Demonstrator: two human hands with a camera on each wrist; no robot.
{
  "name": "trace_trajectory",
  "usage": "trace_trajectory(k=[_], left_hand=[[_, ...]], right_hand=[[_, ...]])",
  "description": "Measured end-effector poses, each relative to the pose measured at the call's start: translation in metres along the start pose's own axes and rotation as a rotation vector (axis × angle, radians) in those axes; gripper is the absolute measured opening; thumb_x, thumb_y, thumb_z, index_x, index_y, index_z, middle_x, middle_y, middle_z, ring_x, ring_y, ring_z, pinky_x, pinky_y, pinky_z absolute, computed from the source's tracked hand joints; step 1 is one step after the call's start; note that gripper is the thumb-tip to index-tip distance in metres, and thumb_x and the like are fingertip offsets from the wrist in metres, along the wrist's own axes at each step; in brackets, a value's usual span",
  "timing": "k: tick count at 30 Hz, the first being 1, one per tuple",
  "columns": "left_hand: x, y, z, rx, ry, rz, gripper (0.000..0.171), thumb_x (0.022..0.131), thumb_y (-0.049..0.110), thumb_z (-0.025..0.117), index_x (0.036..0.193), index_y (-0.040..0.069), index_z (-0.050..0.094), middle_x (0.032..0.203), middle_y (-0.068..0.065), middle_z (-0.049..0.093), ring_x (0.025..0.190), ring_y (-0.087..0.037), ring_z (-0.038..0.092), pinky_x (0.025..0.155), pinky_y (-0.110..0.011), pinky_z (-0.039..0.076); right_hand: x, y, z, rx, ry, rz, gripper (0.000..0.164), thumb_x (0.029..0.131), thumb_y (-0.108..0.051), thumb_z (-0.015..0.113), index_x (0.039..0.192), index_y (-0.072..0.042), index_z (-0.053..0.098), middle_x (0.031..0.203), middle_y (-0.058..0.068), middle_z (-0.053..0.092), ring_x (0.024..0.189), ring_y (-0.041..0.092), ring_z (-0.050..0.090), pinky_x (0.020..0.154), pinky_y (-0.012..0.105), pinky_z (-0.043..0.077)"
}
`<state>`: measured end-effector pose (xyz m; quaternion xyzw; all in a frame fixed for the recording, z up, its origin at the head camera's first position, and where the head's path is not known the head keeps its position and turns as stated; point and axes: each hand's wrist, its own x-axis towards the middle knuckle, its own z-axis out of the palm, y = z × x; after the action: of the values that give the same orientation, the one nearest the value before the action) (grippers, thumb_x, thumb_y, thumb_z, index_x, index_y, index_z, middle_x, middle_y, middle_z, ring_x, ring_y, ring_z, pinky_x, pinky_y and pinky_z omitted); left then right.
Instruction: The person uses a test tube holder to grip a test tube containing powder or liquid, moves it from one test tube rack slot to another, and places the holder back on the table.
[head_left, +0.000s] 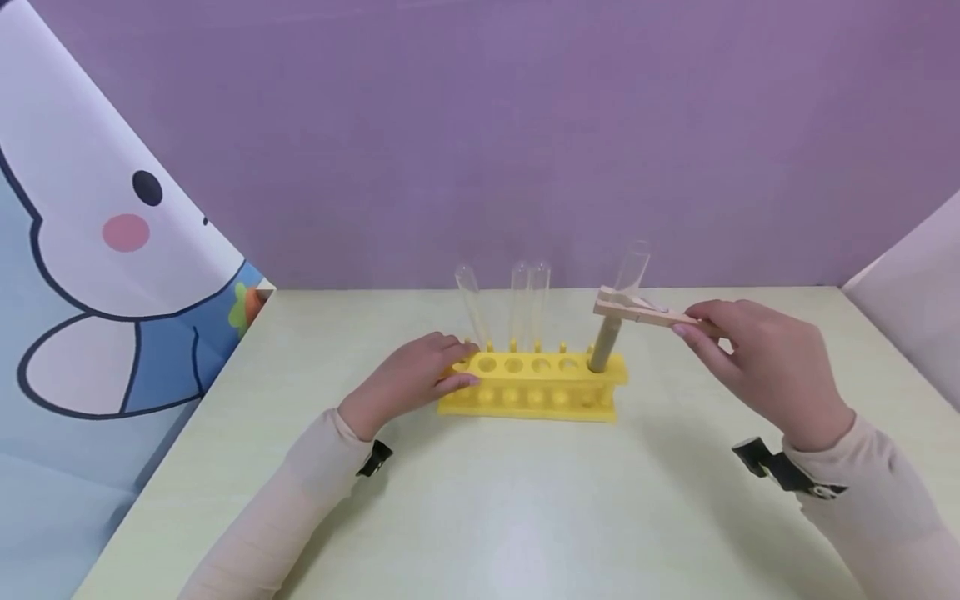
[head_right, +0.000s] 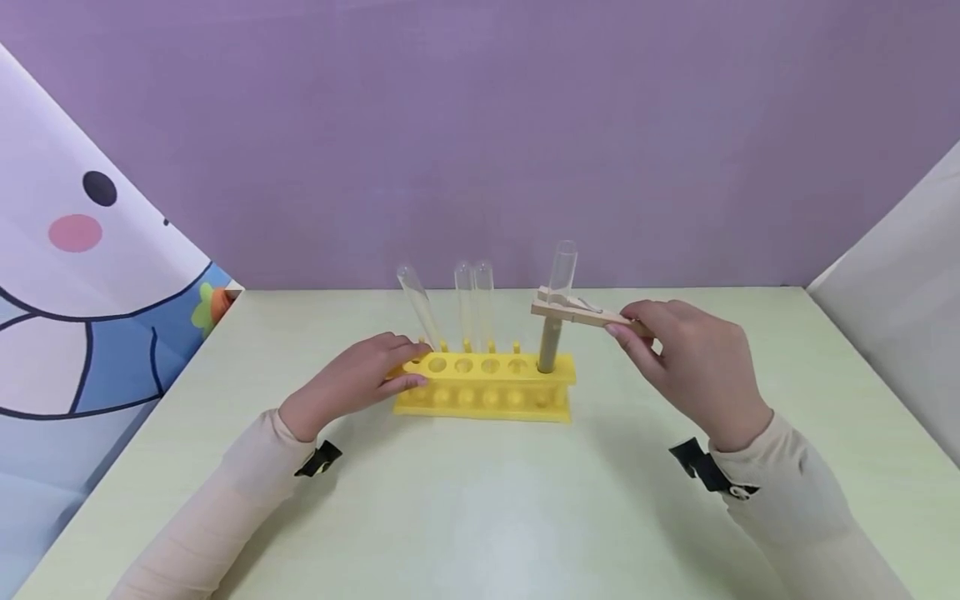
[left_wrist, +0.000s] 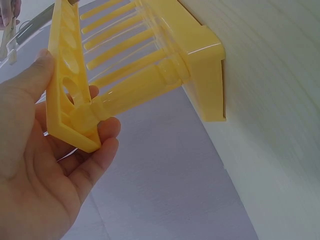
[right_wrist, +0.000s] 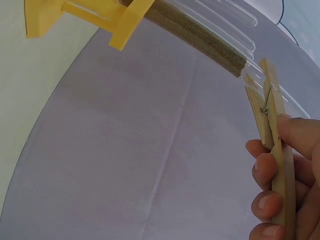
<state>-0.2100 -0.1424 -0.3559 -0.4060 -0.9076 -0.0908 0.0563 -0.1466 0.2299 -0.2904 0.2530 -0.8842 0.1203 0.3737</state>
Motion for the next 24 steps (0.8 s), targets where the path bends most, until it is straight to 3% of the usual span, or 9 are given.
trace_trajectory(k=[11, 17, 24], left_hand=[[0.002, -0.001, -0.001, 0.003, -0.008, -0.013, 0.045, 0.091, 0.035, 0.062, 0.125, 0.004, 0.06, 0.106, -0.009, 0.066, 0.092, -0.022, 0.06, 0.084, -0.035, 0.05], [0.002, -0.002, 0.001, 0.002, 0.002, 0.007, 0.044, 0.091, 0.033, 0.062, 0.124, 0.004, 0.06, 0.105, -0.009, 0.066, 0.091, -0.022, 0.06, 0.084, -0.035, 0.05], [0.003, -0.001, 0.001, 0.003, 0.011, 0.014, 0.044, 0.09, 0.033, 0.063, 0.123, 0.003, 0.06, 0.105, -0.009, 0.066, 0.091, -0.022, 0.061, 0.084, -0.035, 0.05]], right_hand=[[-0.004, 0.002, 0.004, 0.006, -0.014, 0.006, 0.05, 0.096, -0.051, 0.043, 0.089, -0.009, 0.07, 0.063, -0.002, 0.058, 0.048, 0.004, 0.031, 0.037, 0.02, 0.025], [-0.006, 0.001, 0.008, -0.004, -0.053, 0.01, 0.034, 0.094, -0.038, 0.055, 0.089, -0.008, 0.069, 0.063, -0.002, 0.058, 0.047, 0.003, 0.032, 0.038, 0.021, 0.025], [-0.009, 0.001, 0.01, -0.013, -0.089, 0.009, 0.029, 0.092, -0.033, 0.059, 0.089, -0.006, 0.069, 0.062, -0.003, 0.057, 0.047, 0.003, 0.032, 0.038, 0.02, 0.026]])
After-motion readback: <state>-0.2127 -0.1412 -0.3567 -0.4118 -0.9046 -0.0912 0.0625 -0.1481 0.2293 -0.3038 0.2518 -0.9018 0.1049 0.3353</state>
